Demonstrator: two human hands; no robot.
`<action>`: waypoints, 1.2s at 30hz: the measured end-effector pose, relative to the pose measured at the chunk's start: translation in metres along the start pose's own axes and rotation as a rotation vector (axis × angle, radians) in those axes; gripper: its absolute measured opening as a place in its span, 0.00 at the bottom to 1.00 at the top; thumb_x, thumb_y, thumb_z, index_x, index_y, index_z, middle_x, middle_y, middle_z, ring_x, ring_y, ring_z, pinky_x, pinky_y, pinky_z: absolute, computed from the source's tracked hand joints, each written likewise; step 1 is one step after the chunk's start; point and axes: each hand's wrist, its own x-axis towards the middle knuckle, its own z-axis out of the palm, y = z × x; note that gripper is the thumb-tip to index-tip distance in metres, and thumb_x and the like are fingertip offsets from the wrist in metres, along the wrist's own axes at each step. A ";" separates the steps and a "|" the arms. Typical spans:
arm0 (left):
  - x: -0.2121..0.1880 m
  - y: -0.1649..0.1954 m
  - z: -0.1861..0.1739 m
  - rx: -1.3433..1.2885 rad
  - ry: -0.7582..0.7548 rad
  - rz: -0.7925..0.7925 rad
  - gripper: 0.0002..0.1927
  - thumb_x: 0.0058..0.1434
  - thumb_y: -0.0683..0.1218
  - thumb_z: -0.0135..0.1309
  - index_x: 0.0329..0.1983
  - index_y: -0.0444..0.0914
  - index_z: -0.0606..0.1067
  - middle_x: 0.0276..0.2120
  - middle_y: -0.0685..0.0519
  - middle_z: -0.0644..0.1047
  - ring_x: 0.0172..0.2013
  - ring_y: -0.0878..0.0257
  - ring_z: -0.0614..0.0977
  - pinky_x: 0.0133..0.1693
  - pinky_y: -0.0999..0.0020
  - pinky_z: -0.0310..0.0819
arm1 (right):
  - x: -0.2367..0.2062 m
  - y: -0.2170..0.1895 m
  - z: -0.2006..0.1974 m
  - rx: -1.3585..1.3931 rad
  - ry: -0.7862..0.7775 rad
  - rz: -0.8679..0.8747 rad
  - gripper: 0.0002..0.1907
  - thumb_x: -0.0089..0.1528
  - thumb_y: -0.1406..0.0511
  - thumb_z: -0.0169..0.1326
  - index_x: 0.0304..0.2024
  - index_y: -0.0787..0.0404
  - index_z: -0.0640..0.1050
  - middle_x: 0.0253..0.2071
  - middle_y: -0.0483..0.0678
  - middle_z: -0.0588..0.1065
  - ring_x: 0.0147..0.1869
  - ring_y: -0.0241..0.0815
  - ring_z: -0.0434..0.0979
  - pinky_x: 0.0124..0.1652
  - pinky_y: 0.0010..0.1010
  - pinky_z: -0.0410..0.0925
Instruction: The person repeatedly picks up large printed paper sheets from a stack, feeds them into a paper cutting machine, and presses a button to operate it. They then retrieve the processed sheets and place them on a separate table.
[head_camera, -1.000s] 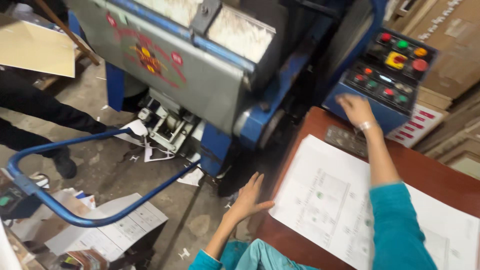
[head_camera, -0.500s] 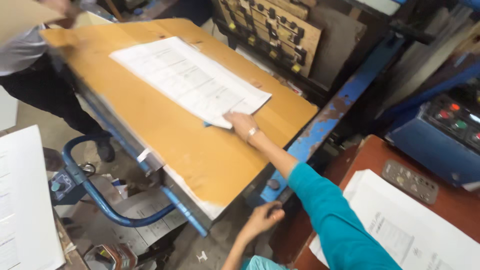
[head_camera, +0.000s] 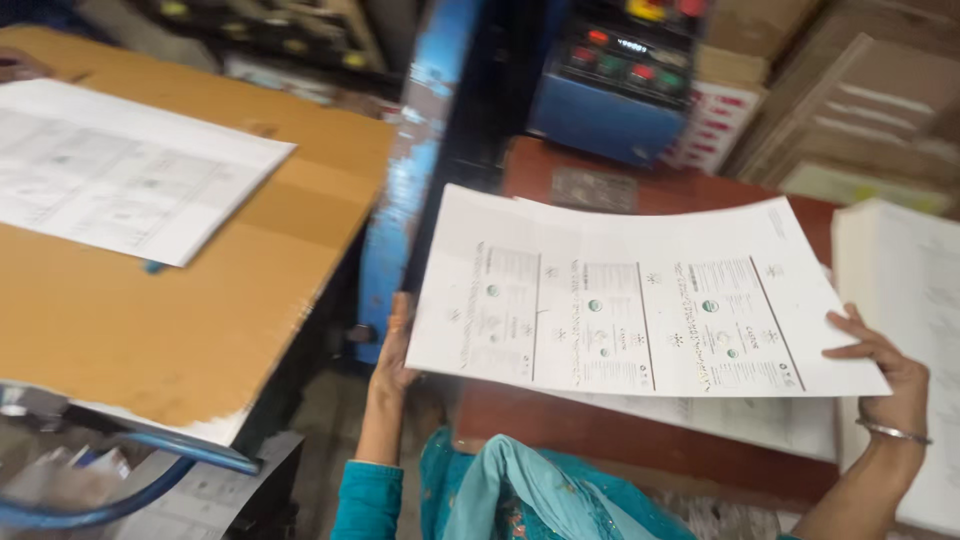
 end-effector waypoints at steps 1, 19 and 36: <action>0.012 -0.015 0.011 0.309 0.007 -0.031 0.31 0.64 0.58 0.53 0.61 0.30 0.72 0.51 0.41 0.80 0.48 0.53 0.82 0.47 0.61 0.78 | -0.025 0.025 -0.017 0.095 0.063 0.085 0.07 0.59 0.78 0.55 0.30 0.64 0.80 0.58 0.55 0.77 0.82 0.52 0.67 0.76 0.45 0.60; -0.025 -0.123 0.077 2.401 0.354 0.317 0.60 0.39 0.38 0.68 0.74 0.25 0.48 0.66 0.34 0.60 0.57 0.39 0.71 0.53 0.57 0.76 | 0.149 0.155 0.028 -0.619 -0.104 0.567 0.27 0.67 0.52 0.51 0.69 0.47 0.71 0.66 0.60 0.71 0.69 0.65 0.69 0.65 0.47 0.63; -0.003 -0.134 0.025 2.309 0.235 0.455 0.59 0.46 0.37 0.67 0.76 0.24 0.46 0.74 0.28 0.53 0.62 0.36 0.69 0.56 0.59 0.73 | 0.138 0.092 0.168 -0.897 0.112 0.241 0.32 0.70 0.60 0.43 0.75 0.63 0.59 0.77 0.71 0.45 0.81 0.72 0.39 0.67 0.72 0.39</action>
